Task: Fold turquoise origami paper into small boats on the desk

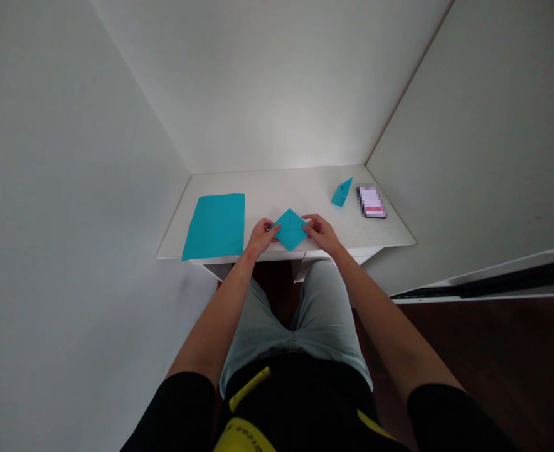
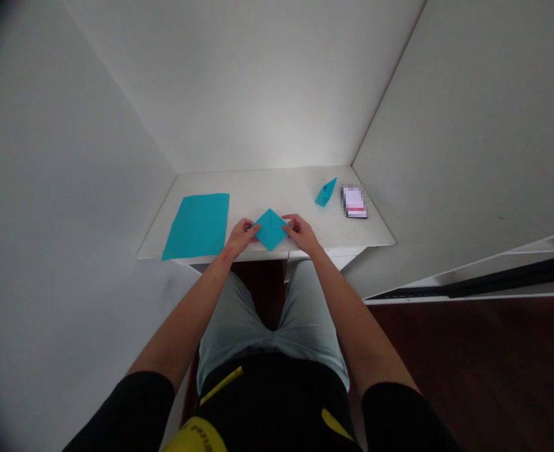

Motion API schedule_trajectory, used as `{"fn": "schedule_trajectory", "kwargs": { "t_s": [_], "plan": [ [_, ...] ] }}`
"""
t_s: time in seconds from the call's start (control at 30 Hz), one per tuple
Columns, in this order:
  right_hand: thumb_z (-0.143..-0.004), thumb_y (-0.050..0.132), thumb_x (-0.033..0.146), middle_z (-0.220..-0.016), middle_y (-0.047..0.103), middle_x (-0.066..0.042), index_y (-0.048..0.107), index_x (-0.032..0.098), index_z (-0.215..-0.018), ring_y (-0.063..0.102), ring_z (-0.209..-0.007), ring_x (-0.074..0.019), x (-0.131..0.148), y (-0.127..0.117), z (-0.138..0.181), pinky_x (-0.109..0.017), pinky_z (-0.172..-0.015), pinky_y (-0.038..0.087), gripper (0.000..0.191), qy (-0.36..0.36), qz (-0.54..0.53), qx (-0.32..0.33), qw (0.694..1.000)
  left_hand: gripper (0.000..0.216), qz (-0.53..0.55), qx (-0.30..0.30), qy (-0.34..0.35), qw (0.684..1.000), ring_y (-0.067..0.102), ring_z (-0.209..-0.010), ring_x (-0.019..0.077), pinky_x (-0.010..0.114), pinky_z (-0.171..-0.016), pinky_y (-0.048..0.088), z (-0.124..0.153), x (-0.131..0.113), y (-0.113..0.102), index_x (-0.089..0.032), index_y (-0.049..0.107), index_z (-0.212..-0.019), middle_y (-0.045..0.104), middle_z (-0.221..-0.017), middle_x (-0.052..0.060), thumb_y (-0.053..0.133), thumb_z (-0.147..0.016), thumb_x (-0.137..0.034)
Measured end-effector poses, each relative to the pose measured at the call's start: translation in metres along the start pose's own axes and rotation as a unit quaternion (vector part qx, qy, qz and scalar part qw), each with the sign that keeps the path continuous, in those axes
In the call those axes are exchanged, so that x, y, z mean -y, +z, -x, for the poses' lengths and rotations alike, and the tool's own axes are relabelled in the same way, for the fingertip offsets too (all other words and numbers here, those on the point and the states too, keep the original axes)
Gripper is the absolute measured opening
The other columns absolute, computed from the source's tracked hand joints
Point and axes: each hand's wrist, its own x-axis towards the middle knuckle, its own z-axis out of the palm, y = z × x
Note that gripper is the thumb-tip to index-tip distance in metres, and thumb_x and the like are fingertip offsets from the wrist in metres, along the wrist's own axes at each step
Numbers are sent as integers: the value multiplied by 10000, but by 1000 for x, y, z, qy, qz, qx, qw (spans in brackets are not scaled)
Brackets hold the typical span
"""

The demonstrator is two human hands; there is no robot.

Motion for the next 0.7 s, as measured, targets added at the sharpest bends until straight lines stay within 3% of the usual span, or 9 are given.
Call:
{"fn": "schedule_trajectory", "kwargs": {
  "t_s": [0.13, 0.27, 0.43, 0.7],
  "plan": [
    [-853, 777, 629, -756, 600, 46, 705, 255, -1285, 571, -680, -159, 0, 1, 1, -298, -655, 506, 576, -12, 16, 6, 1000, 483, 4, 25, 11, 1000, 733, -853, 186, 359, -770, 653, 0, 0, -2, -212, 594, -1139, 729, -939, 19, 900, -821, -408],
    [-786, 861, 562, -759, 662, 59, 553, 270, -1519, 590, -660, -165, -3, 4, 0, -289, -615, 511, 846, 20, 13, 4, 1000, 534, -11, 88, 5, 996, 750, -893, 221, 386, -831, 644, -1, 0, -1, -177, 690, -1121, 778, -943, 62, 945, -747, -460],
    [-689, 933, 507, -949, 792, -27, 671, 244, -1319, 690, -754, -198, -8, 7, -2, -308, -649, 563, 731, 64, 28, 22, 997, 528, -26, 121, 16, 992, 750, -864, 217, 361, -831, 627, -4, 1, 2, -145, 761, -1026, 814, -975, 94, 997, -649, -430],
    [-748, 886, 561, -738, 716, 37, 681, 244, -1288, 650, -689, -185, -3, 3, -2, -314, -659, 548, 659, 48, -23, 12, 999, 491, -17, 92, 5, 996, 765, -887, 223, 298, -704, 644, -3, -2, -2, -163, 793, -992, 833, -999, 83, 951, -704, -528]
  ]
}}
